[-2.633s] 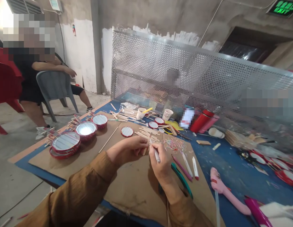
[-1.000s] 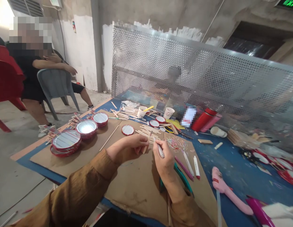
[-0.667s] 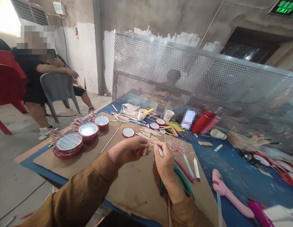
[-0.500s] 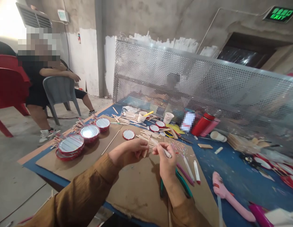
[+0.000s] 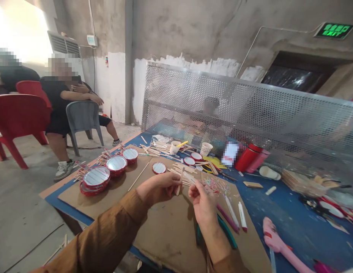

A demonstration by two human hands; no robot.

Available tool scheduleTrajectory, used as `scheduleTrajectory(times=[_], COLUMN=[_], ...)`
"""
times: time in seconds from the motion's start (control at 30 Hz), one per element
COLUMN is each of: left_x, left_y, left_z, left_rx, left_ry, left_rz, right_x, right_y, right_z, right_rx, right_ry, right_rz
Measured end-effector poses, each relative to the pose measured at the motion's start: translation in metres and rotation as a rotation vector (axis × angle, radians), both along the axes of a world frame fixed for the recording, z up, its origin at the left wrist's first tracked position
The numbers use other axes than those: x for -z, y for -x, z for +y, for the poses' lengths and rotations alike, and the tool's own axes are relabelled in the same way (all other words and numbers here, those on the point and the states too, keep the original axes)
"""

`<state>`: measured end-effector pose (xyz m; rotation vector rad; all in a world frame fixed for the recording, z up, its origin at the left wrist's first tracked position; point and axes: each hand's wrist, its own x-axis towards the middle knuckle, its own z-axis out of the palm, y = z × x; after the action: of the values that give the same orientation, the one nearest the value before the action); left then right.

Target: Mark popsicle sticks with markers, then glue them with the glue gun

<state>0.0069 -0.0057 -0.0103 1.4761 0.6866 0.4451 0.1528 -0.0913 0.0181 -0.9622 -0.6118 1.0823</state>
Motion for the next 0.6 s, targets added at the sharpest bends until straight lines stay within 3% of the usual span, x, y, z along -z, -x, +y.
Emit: scheduleTrajectory(times=[0.07, 0.13, 0.27, 0.37, 0.6], left_x=[0.001, 0.003, 0.009, 0.013, 0.016], left_y=[-0.001, -0.003, -0.007, -0.009, -0.009], left_z=[-0.001, -0.003, -0.011, -0.012, 0.010], left_rx=[-0.069, -0.028, -0.208, -0.249, -0.024], left_ry=[0.038, 0.118, 0.279, 0.373, 0.044], left_rz=[-0.082, -0.052, -0.251, -0.344, -0.004], right_x=[0.000, -0.001, -0.004, -0.006, -0.006], right_y=[0.001, 0.001, 0.003, 0.004, -0.001], right_z=[-0.002, -0.004, -0.008, -0.009, -0.006], right_rx=[-0.016, -0.071, -0.266, -0.326, -0.247], right_ry=[-0.029, -0.002, 0.084, 0.084, 0.038], right_rz=[-0.015, 0.002, -0.001, -0.013, -0.028])
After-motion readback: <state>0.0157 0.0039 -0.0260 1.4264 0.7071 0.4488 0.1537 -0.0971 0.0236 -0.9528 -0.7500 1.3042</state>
